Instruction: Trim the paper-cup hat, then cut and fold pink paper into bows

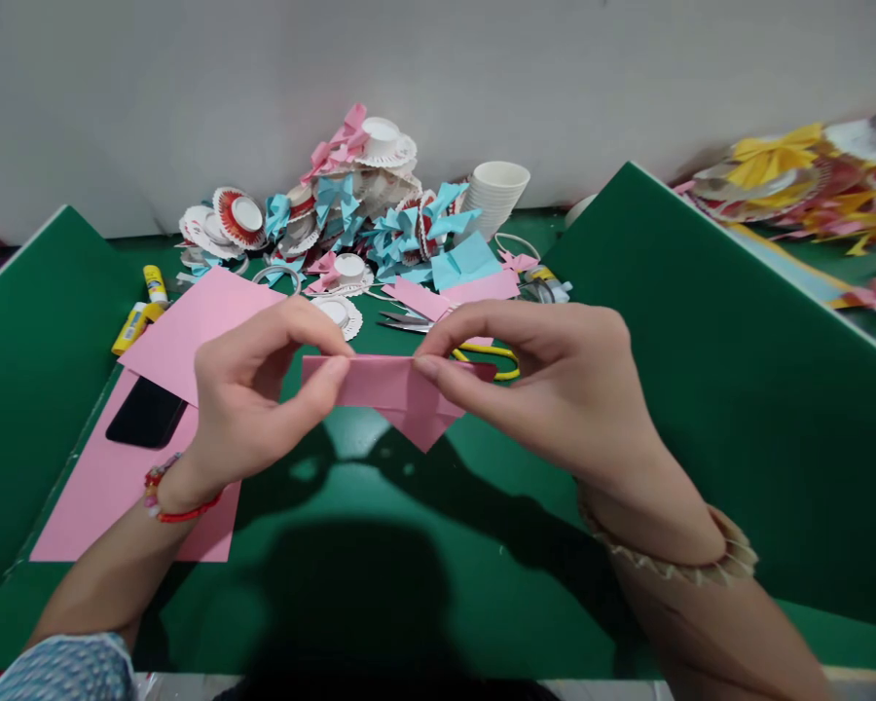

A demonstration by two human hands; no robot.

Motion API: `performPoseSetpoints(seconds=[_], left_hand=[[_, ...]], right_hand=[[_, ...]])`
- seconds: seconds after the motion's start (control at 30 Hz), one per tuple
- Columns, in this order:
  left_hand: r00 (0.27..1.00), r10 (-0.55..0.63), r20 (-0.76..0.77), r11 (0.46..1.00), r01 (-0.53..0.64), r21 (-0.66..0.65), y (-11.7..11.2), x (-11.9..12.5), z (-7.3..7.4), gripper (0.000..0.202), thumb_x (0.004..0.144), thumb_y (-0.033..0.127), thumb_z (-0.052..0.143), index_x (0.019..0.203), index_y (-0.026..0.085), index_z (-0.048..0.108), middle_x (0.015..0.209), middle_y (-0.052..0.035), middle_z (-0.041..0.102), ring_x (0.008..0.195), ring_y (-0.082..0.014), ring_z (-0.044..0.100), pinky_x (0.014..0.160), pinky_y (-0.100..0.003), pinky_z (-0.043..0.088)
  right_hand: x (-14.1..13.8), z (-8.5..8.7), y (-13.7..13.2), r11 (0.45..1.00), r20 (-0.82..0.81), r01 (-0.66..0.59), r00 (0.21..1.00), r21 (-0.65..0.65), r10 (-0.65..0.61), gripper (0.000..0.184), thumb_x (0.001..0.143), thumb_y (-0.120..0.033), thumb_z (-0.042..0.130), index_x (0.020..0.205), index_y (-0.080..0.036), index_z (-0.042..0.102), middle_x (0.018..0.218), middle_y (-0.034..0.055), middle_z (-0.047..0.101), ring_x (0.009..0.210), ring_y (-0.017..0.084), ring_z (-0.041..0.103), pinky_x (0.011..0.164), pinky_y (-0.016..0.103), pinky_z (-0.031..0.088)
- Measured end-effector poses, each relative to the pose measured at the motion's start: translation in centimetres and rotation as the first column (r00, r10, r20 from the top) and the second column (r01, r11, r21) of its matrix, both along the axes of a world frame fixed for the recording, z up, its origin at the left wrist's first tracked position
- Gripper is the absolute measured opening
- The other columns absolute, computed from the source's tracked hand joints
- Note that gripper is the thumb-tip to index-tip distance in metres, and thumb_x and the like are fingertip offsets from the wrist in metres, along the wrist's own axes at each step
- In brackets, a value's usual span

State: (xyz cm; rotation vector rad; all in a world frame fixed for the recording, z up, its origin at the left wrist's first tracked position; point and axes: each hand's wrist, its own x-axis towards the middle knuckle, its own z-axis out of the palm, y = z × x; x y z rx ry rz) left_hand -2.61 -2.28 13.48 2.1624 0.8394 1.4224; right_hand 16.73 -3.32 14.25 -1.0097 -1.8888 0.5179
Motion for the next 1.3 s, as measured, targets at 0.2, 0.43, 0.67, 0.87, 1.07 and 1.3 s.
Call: performPoseSetpoints(seconds=[0.2, 0.43, 0.67, 0.87, 1.07, 1.3], left_hand=[[0.992, 0.089, -0.088, 0.996, -0.086, 0.037, -0.5, 0.0, 0.5, 0.014, 0.075, 0.006, 0.062, 0.073, 0.020, 0.063, 0.068, 0.0019, 0.064, 0.063, -0.0115, 0.059, 0.057, -0.027, 0.048], [0.991, 0.130, -0.020, 0.991, -0.130, 0.007, 0.3, -0.9, 0.8, 0.012, 0.075, 0.009, 0.063, 0.069, 0.020, 0.062, 0.065, 0.0028, 0.062, 0.061, -0.0096, 0.057, 0.055, -0.024, 0.047], [0.982, 0.015, -0.190, 0.987, -0.045, -0.153, 0.3, -1.0, 1.2, 0.008, 0.073, 0.011, 0.065, 0.070, 0.018, 0.063, 0.068, 0.0000, 0.064, 0.063, -0.0122, 0.059, 0.053, -0.024, 0.048], [0.974, 0.078, -0.213, 0.981, -0.038, 0.189, 0.0, -1.2, 1.4, 0.016, 0.072, 0.007, 0.064, 0.075, 0.023, 0.063, 0.068, 0.0010, 0.065, 0.062, -0.0132, 0.060, 0.055, -0.027, 0.049], [0.918, 0.051, -0.394, 0.893, 0.135, 0.430, -0.1, -1.5, 1.4, 0.018, 0.069, 0.010, 0.067, 0.080, 0.023, 0.062, 0.078, -0.0012, 0.066, 0.068, -0.0149, 0.061, 0.061, -0.031, 0.051], [0.989, -0.071, -0.130, 0.971, 0.039, -0.237, 0.4, -0.7, 0.0, 0.028, 0.073, 0.022, 0.067, 0.101, 0.025, 0.063, 0.102, -0.0052, 0.060, 0.096, -0.0209, 0.057, 0.081, -0.033, 0.050]], right_hand=[[-0.2, -0.1, 0.1, 0.999, 0.027, -0.028, 0.999, 0.038, 0.027, 0.015, 0.076, -0.011, 0.061, 0.065, -0.022, 0.061, 0.065, -0.0041, 0.067, 0.058, 0.009, 0.060, 0.056, 0.020, 0.051], [0.5, -0.1, 0.4, 0.996, 0.013, 0.046, 0.999, 0.078, -0.047, 0.015, 0.078, -0.016, 0.061, 0.065, -0.024, 0.063, 0.066, -0.0019, 0.069, 0.061, 0.013, 0.063, 0.057, 0.024, 0.053], [0.3, 0.0, 0.1, 0.990, 0.067, 0.051, 0.996, 0.135, -0.061, 0.013, 0.078, -0.017, 0.062, 0.067, -0.025, 0.065, 0.069, -0.0019, 0.070, 0.065, 0.014, 0.065, 0.062, 0.026, 0.054], [0.7, -0.1, 0.3, 0.990, 0.002, 0.044, 0.999, 0.131, -0.045, 0.012, 0.078, -0.016, 0.064, 0.073, -0.026, 0.068, 0.072, -0.0008, 0.070, 0.069, 0.016, 0.066, 0.062, 0.030, 0.054], [1.2, -0.6, 0.7, 0.968, -0.057, 0.047, 0.998, 0.248, -0.034, 0.017, 0.082, -0.020, 0.059, 0.070, -0.029, 0.068, 0.078, 0.0007, 0.070, 0.076, 0.018, 0.067, 0.069, 0.033, 0.055], [1.4, -0.7, 1.9, 0.907, -0.039, -0.237, 0.963, 0.348, 0.267, 0.022, 0.082, -0.008, 0.055, 0.072, -0.023, 0.066, 0.077, 0.0001, 0.070, 0.074, 0.013, 0.067, 0.065, 0.026, 0.055]])
